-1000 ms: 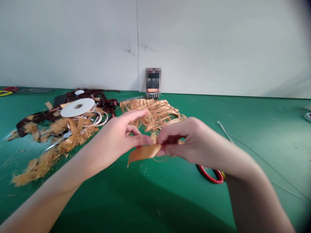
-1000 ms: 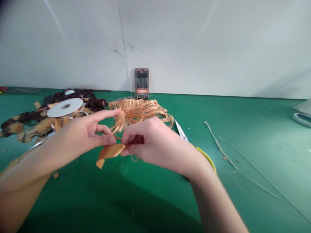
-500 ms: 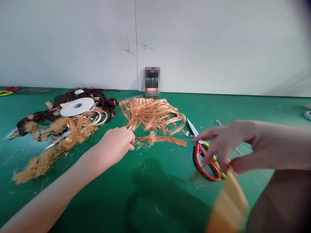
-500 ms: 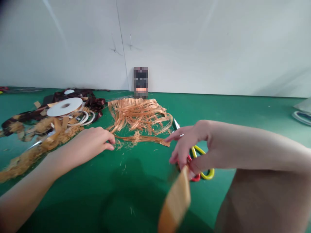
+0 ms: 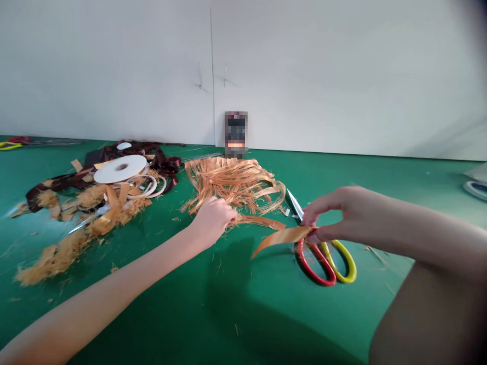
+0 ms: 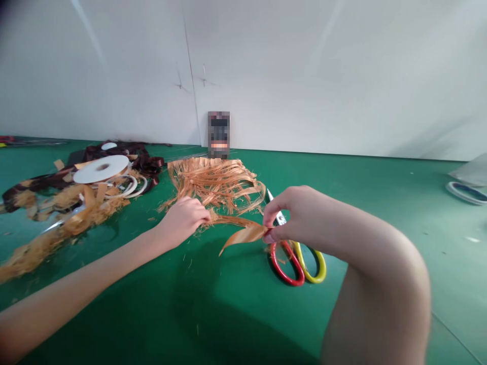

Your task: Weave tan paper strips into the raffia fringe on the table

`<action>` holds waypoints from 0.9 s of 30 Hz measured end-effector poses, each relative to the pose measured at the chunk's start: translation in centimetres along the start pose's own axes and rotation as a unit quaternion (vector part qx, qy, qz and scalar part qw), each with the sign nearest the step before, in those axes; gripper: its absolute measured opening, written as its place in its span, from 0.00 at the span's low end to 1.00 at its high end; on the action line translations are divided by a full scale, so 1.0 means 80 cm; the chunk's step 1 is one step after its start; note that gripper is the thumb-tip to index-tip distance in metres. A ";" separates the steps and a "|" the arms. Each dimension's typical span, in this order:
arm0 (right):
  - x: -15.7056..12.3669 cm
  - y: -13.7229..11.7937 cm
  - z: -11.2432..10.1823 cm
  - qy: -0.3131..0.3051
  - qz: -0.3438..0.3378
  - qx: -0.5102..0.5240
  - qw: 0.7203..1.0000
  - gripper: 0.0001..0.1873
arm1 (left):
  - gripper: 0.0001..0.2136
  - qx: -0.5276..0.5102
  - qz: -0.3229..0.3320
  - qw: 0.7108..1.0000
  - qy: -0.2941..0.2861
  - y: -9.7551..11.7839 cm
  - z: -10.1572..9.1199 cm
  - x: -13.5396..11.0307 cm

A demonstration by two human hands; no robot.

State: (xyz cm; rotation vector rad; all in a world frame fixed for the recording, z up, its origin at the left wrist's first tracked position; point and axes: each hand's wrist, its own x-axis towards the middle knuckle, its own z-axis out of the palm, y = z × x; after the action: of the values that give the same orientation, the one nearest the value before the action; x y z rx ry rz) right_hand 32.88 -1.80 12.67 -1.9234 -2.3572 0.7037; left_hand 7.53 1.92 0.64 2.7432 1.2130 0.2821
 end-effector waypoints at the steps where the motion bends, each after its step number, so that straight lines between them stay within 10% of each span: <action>1: 0.000 0.000 -0.001 -0.028 0.012 -0.005 1.000 0.02 | 0.08 0.000 0.002 1.000 0.008 0.000 0.000 -0.003; 10: -0.001 -0.006 0.000 -0.014 0.083 -0.020 0.996 0.06 | 0.05 -0.106 -0.034 0.986 0.122 0.023 -0.035 -0.056; 15: -0.002 -0.006 0.000 -0.014 0.080 -0.031 0.996 0.07 | 0.06 -0.261 -0.102 0.960 0.023 0.019 -0.068 -0.085; 20: 0.002 -0.008 0.000 -0.027 0.070 -0.041 0.996 0.06 | 0.08 0.074 -0.268 0.953 0.116 -0.055 -0.104 -0.112; 27: 0.009 -0.029 0.009 0.028 0.033 -0.003 0.999 0.05 | 0.10 0.140 -0.324 0.931 0.096 -0.096 -0.112 -0.127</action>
State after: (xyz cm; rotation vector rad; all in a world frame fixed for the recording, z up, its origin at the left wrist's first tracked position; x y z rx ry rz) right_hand 30.35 -1.66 12.63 -2.0048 -2.2763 0.6375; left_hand -6.66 -0.11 6.67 2.3635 2.2693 0.3223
